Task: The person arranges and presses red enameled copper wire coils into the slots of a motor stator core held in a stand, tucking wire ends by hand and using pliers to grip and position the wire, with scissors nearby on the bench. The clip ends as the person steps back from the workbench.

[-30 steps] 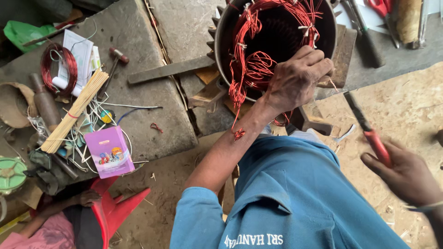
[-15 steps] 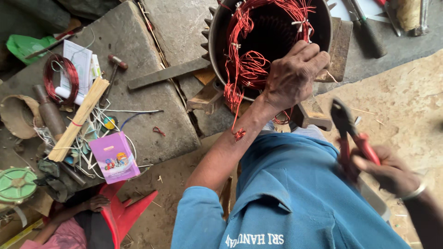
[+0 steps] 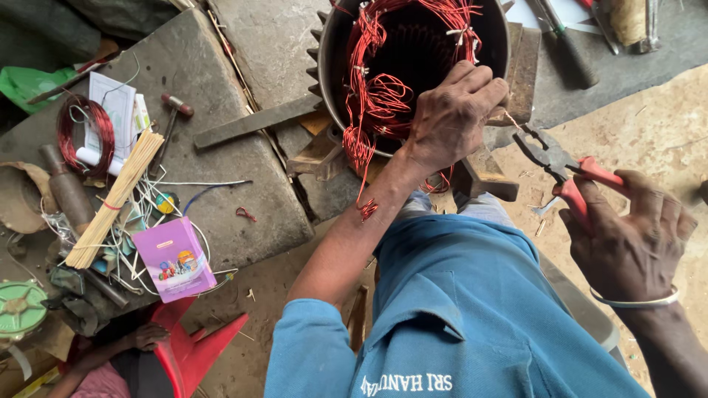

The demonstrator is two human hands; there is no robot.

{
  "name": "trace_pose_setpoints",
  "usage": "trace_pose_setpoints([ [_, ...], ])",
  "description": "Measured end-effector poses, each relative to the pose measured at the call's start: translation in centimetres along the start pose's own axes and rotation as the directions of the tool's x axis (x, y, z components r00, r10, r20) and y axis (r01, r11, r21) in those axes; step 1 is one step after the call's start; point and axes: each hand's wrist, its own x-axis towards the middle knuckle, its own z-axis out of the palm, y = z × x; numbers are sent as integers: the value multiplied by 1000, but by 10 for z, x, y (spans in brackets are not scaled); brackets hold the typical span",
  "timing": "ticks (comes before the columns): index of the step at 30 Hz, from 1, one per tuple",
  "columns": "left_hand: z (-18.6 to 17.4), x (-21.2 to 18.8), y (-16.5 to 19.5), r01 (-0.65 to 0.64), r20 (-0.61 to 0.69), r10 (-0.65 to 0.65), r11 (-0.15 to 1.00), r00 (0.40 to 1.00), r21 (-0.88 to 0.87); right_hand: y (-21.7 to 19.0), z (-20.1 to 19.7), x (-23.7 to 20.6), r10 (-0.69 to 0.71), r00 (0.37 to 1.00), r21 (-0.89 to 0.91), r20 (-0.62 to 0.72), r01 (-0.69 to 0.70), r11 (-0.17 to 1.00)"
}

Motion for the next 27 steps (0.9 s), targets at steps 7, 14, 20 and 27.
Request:
trace_pose_setpoints([
  [7,0,0,1,1,-20,-1,1000,1000,0,17,37,5,-41,979,513,200,-70,855],
  [14,-4,7,1,36,1,-36,998,999,50,42,48,-25,-546,588,469,597,-808,-357],
  [20,-9,5,3,-3,40,3,1000,999,21,29,0,-10,-57,987,372,149,-3,928],
  [27,-4,2,2,-12,5,11,999,1000,43,-10,-15,12,-4,1000,46,3,4,999],
])
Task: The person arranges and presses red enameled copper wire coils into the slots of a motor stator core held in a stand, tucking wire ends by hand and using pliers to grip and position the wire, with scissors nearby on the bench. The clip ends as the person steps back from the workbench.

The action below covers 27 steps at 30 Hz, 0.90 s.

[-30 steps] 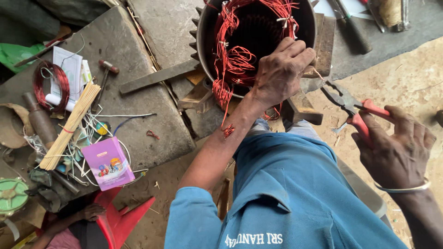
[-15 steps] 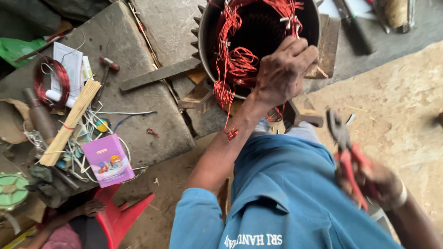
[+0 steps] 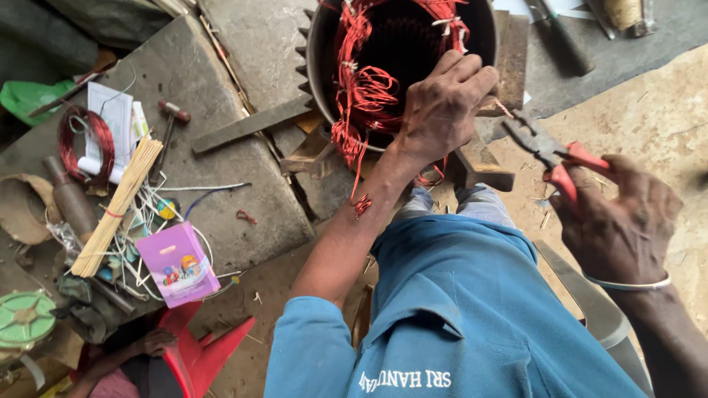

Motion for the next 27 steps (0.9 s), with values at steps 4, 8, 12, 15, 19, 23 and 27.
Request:
trace_pose_setpoints([
  [4,4,-1,-2,8,-14,-8,1000,1000,-11,17,29,4,-13,977,477,213,-93,874],
  [8,4,-2,-1,8,-27,-8,1000,1000,-16,34,66,-1,-487,603,566,632,-788,-242],
  [12,-1,-1,-2,36,5,-35,998,999,-46,48,65,-14,-477,607,565,636,-787,-248],
  [15,-3,1,0,28,-12,-29,997,999,-73,49,41,-17,-135,803,766,580,-482,426],
  [19,-6,0,1,3,-20,-5,995,1000,-99,15,19,-16,7,995,106,96,-17,994],
  [23,-6,2,0,5,-10,-6,996,1000,-94,-3,16,-12,36,999,11,10,-36,999],
  [27,-5,1,-2,5,-13,-7,994,1000,-108,12,38,-10,80,972,416,219,-167,894],
])
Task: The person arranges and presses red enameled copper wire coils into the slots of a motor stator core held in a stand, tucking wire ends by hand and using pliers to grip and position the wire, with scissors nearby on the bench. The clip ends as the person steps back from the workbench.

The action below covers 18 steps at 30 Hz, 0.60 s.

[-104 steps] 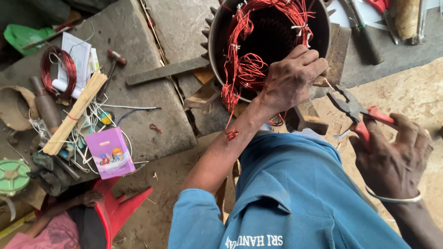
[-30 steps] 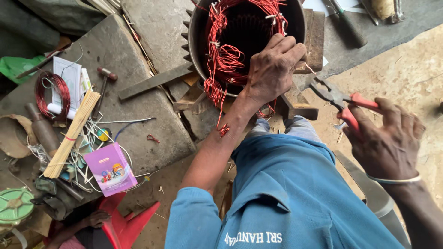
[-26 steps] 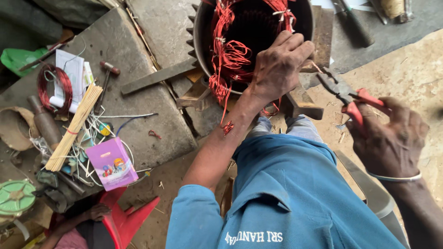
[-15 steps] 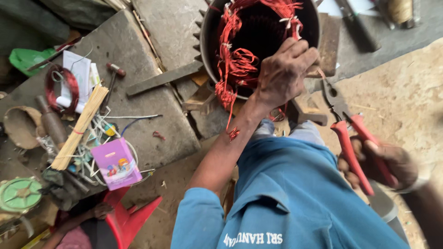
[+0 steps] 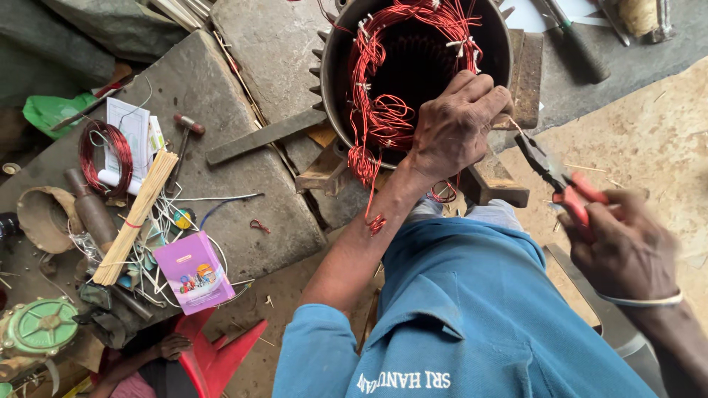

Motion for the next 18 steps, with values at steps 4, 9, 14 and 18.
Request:
trace_pose_setpoints([
  [4,1,-3,-1,20,31,-20,1000,999,6,28,20,4,-198,724,750,661,-637,175],
  [9,2,-1,-5,30,27,-29,997,999,-66,43,1,-3,-206,708,737,676,-645,201],
  [14,-4,-1,-10,-25,90,36,993,995,-112,7,-22,-14,-133,991,-286,25,135,949],
  [18,-6,0,-9,-2,93,13,993,996,-121,-29,-17,-17,-121,983,-563,-138,23,826],
])
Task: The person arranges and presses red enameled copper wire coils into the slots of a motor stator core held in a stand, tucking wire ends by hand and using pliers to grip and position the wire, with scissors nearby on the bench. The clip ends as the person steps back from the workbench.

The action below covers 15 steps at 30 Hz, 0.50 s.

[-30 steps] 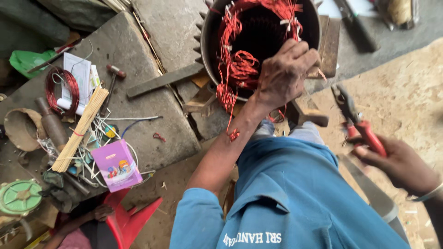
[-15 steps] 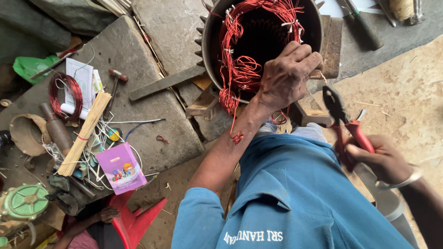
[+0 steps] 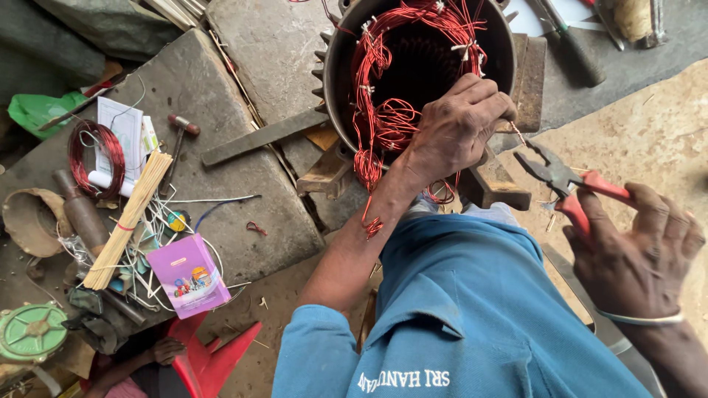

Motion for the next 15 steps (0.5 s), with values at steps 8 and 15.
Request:
trace_pose_setpoints([
  [8,2,1,5,8,-33,-6,999,999,49,-20,-10,16,70,998,250,-11,-65,966],
  [15,5,0,6,36,-33,-34,996,999,78,21,50,31,-534,612,565,583,-778,-276],
])
